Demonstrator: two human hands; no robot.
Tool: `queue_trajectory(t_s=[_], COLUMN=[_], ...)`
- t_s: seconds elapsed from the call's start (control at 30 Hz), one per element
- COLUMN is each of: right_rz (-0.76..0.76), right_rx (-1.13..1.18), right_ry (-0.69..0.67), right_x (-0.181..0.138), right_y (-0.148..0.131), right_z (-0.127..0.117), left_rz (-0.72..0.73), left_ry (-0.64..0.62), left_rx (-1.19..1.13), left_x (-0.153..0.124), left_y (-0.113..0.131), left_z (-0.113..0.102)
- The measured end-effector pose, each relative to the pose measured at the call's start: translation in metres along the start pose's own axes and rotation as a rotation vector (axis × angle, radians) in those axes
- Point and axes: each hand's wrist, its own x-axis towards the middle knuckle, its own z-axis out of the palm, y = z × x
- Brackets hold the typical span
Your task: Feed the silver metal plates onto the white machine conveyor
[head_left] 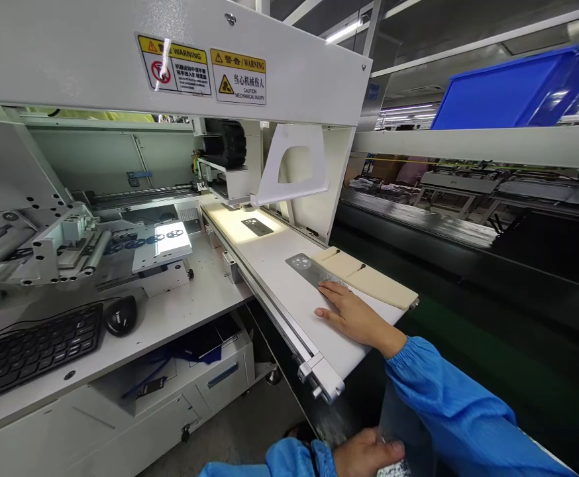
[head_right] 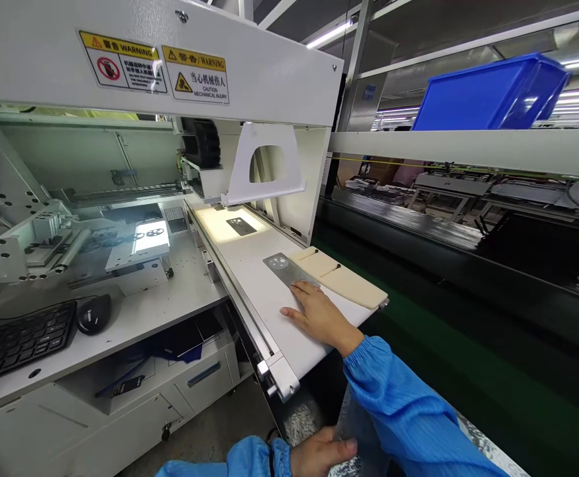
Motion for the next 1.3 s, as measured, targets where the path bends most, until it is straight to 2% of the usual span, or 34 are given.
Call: queue_trajectory(t_s=[0.27, 0.37, 0.5, 0.6, 0.67, 0.73, 0.8, 0.9, 1.0, 1.13, 1.3], right_rz=[0.012, 0.039, 0.123, 0.296, 0.484, 0.656, 0.758, 0.806, 0.818, 0.857, 0.948], right_rx=[0.008, 0.013, 0.072, 0.135, 0.212, 0.325, 0.45, 0.624, 0.719, 0.82, 0.928], right_ry=[0.06, 0.131, 0.348, 0.478, 0.466, 0.408, 0.346, 0.263, 0.234, 0.299, 0.453], right_x=[0.001, -0.011, -0.06, -0.118, -0.156, -0.188, -0.21, -0.226, -0.231, -0.24, -0.252], right_y=[0.0, -0.006, -0.013, -0.012, -0.01, -0.01, -0.011, -0.014, -0.017, -0.014, -0.004], right_z=[0.003, -0.003, -0.017, -0.023, -0.019, -0.011, -0.001, 0.011, 0.009, -0.005, -0.023], left_rz=[-0.022, -0.029, 0.006, 0.053, 0.029, -0.001, -0.021, -0.031, -0.024, -0.038, 0.029], left_ry=[-0.007, 0.062, 0.295, 0.331, 0.292, 0.33, 0.347, 0.314, 0.3, 0.344, 0.434], left_rx=[0.004, -0.028, 0.039, -0.013, -0.119, -0.182, -0.216, -0.222, -0.246, -0.326, -0.247], left_x=[0.001, 0.003, 0.0, -0.006, -0.009, -0.012, -0.012, -0.011, -0.011, -0.011, -0.012], left_y=[0.0, -0.005, -0.005, 0.003, 0.01, 0.016, 0.022, 0.028, 0.03, 0.029, 0.03], left_z=[0.0, -0.003, -0.008, -0.005, 0.001, 0.01, 0.02, 0.038, 0.052, 0.058, 0.058])
